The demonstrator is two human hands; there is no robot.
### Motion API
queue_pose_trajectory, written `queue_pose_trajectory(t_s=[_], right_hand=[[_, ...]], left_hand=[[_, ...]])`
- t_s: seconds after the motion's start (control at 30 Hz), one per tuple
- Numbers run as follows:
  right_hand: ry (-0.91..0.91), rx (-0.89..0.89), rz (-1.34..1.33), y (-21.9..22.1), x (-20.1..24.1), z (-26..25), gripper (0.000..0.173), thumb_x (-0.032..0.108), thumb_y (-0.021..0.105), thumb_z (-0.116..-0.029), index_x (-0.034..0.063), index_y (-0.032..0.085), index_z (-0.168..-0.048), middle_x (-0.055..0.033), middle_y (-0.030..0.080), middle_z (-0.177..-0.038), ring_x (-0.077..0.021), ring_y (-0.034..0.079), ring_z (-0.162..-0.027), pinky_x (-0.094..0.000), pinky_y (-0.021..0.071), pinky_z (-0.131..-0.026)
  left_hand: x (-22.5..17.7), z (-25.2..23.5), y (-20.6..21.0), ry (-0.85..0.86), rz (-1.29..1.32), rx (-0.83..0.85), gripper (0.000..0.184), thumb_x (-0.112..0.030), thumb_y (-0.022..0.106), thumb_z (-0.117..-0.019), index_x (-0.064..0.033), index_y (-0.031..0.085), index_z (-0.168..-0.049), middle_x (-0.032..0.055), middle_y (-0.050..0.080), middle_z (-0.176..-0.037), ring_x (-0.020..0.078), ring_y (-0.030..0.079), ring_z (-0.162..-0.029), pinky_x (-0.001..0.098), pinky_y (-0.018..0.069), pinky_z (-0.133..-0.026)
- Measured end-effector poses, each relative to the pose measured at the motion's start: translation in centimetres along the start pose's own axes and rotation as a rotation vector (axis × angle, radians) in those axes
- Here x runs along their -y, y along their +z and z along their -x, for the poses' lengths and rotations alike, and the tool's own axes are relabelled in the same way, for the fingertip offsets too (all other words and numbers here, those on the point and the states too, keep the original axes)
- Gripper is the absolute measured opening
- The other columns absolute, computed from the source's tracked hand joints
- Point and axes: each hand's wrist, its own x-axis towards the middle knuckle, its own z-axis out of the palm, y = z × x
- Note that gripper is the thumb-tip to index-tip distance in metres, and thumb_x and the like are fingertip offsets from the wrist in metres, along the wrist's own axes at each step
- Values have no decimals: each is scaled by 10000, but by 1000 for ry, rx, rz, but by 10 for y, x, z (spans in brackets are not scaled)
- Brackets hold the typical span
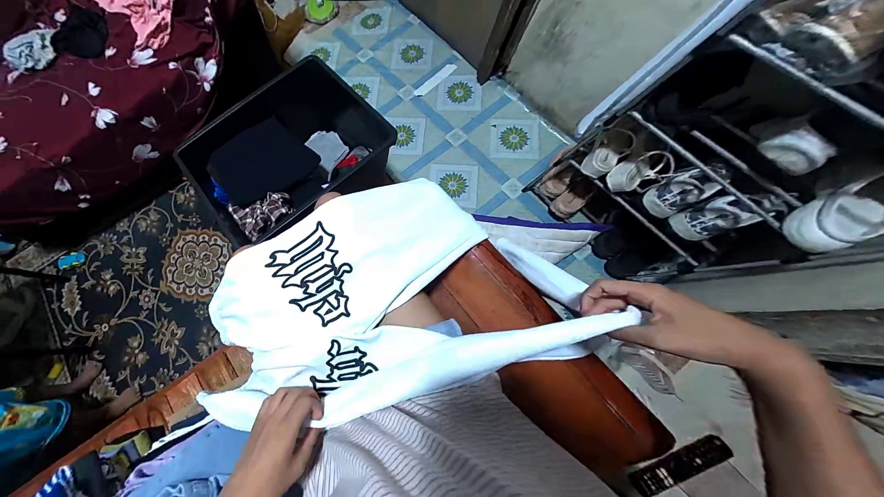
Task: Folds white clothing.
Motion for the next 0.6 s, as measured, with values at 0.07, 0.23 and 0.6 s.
queue_pose_trajectory(t_s=[0.07, 0.23, 0.6], right_hand=[[141, 119, 157, -13, 3, 9, 418, -18, 827, -756, 86, 685, -1135, -16, 678, -785, -144, 648, -717, -373, 550, -681], [597, 654, 604, 21, 21, -10, 519, 168, 943, -713, 22, 713, -1154, -216, 702, -1095, -404, 652, -1076, -635, 490, -939], [-119, -112, 289, -73, -38, 34, 113, 162, 774, -699, 88, 745, -780, -66, 724, -1087, -278, 647, -1106, -531, 497, -988]], left_hand=[[1, 8, -5, -33, 5, 85, 370, -165, 755, -827, -59, 650, -1166, 97, 698, -1018, 290, 691, -949, 501, 581, -830], [39, 29, -24, -257, -200, 324, 466, -149, 889, -732, -70, 721, -1159, 204, 680, -1203, 473, 619, -1140, 702, 462, -936], [59, 41, -170, -284, -137, 287, 266, -243, 825, -828, -35, 768, -983, 217, 704, -1153, 535, 540, -1220, 810, 250, -1027]])
